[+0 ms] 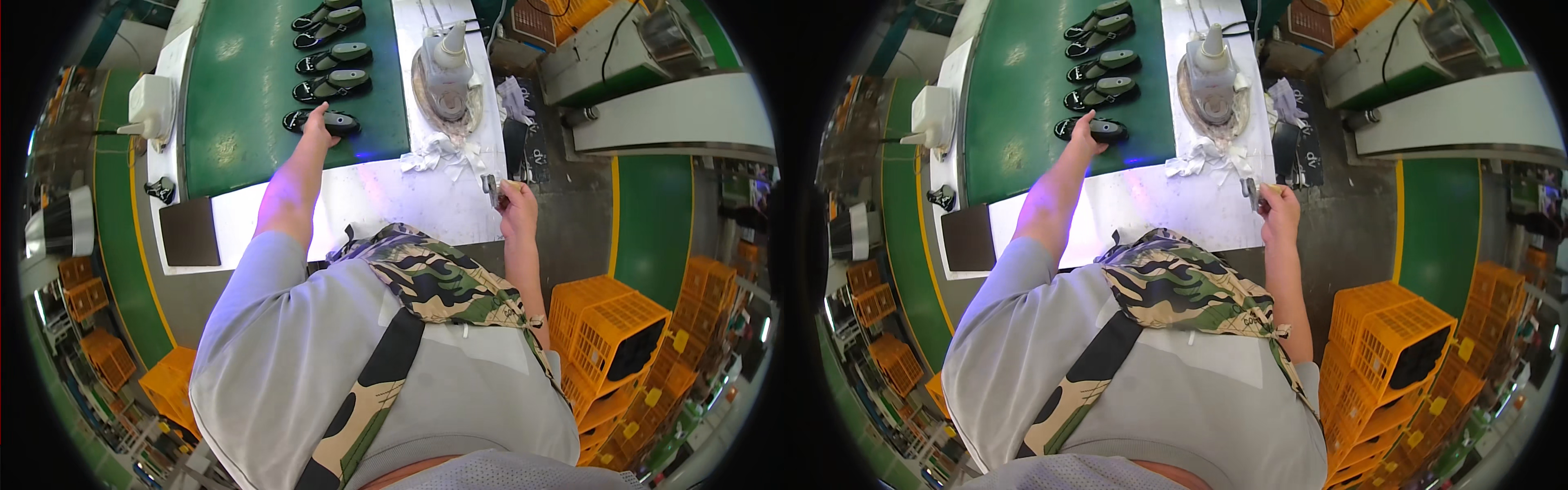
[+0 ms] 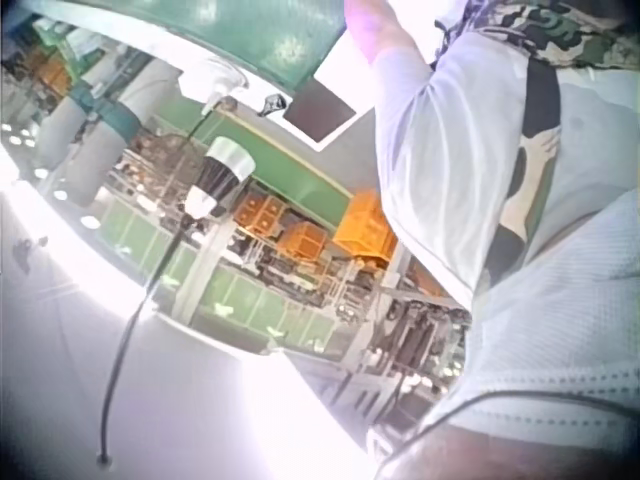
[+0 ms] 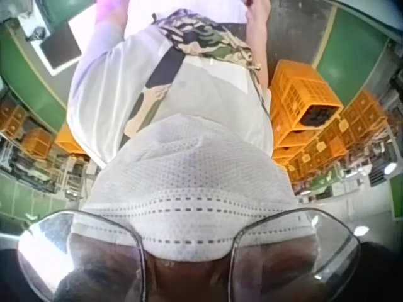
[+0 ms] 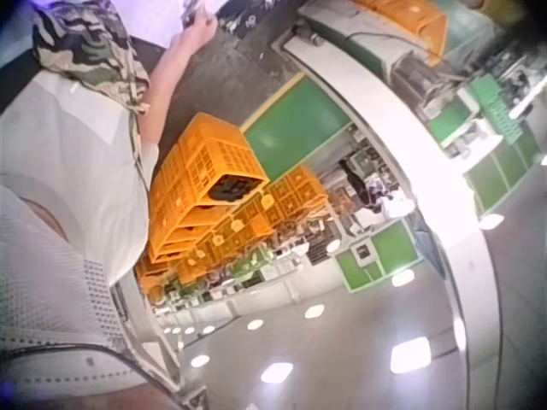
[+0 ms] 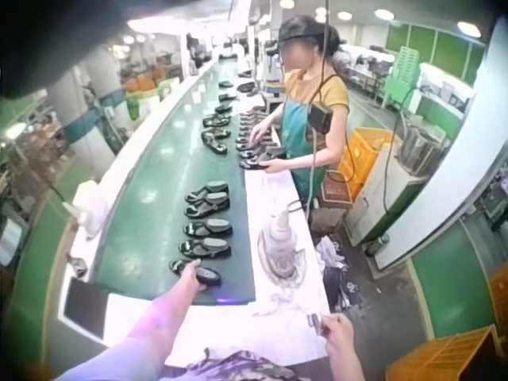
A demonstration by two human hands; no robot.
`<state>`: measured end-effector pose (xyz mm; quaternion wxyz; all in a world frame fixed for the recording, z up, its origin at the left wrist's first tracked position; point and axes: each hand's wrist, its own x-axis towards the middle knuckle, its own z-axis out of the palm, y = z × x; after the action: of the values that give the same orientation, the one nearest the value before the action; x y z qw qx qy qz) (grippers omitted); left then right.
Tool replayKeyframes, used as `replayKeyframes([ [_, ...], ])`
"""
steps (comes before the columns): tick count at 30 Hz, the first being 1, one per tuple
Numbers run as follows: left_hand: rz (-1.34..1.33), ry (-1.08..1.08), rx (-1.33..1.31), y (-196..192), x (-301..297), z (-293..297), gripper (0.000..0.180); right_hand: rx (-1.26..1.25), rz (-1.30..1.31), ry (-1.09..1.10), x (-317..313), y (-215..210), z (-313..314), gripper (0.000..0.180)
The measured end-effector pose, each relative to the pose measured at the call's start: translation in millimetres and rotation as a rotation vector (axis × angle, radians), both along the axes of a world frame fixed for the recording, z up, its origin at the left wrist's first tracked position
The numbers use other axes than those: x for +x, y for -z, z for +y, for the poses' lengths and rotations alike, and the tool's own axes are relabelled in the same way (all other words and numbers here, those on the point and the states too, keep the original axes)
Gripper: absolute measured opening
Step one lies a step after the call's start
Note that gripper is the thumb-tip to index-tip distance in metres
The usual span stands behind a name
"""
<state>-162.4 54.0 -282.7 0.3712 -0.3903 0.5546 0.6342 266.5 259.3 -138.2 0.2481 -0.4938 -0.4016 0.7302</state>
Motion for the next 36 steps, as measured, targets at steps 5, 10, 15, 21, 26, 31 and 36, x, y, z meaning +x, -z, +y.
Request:
replayKeyframes([
  [5, 0.049, -0.046, 0.359, 8, -36, -42, 0.044, -0.052, 0.007, 0.020, -18, -4, -31, 0.016],
  [10, 0.302, 0.103, 0.902, -48, -33, -93, 0.044, 0.006, -0.016, -0.100, -74, -4, -42, 0.015],
  [15, 0.586, 0.218, 1.031, -126, 1, -152, 0.051, 0.167, 0.012, -0.343, -156, -21, -49, 0.017],
  [21, 1.340, 0.707, 0.518, -165, 57, -211, 0.067, 0.309, 0.264, -0.719, -261, -73, -117, 0.021],
  [26, 1.713, 0.546, 0.210, -219, 108, -222, 0.044, 0.316, 0.397, -0.985, -296, -81, -171, 0.021],
  [31, 1.781, 0.662, -0.082, -250, 132, -238, 0.045, 0.264, 0.438, -1.071, -301, -83, -200, 0.019],
  [36, 1.768, 0.671, -0.215, -244, 142, -236, 0.046, 0.010, 0.437, -1.146, -284, -102, -209, 0.017],
])
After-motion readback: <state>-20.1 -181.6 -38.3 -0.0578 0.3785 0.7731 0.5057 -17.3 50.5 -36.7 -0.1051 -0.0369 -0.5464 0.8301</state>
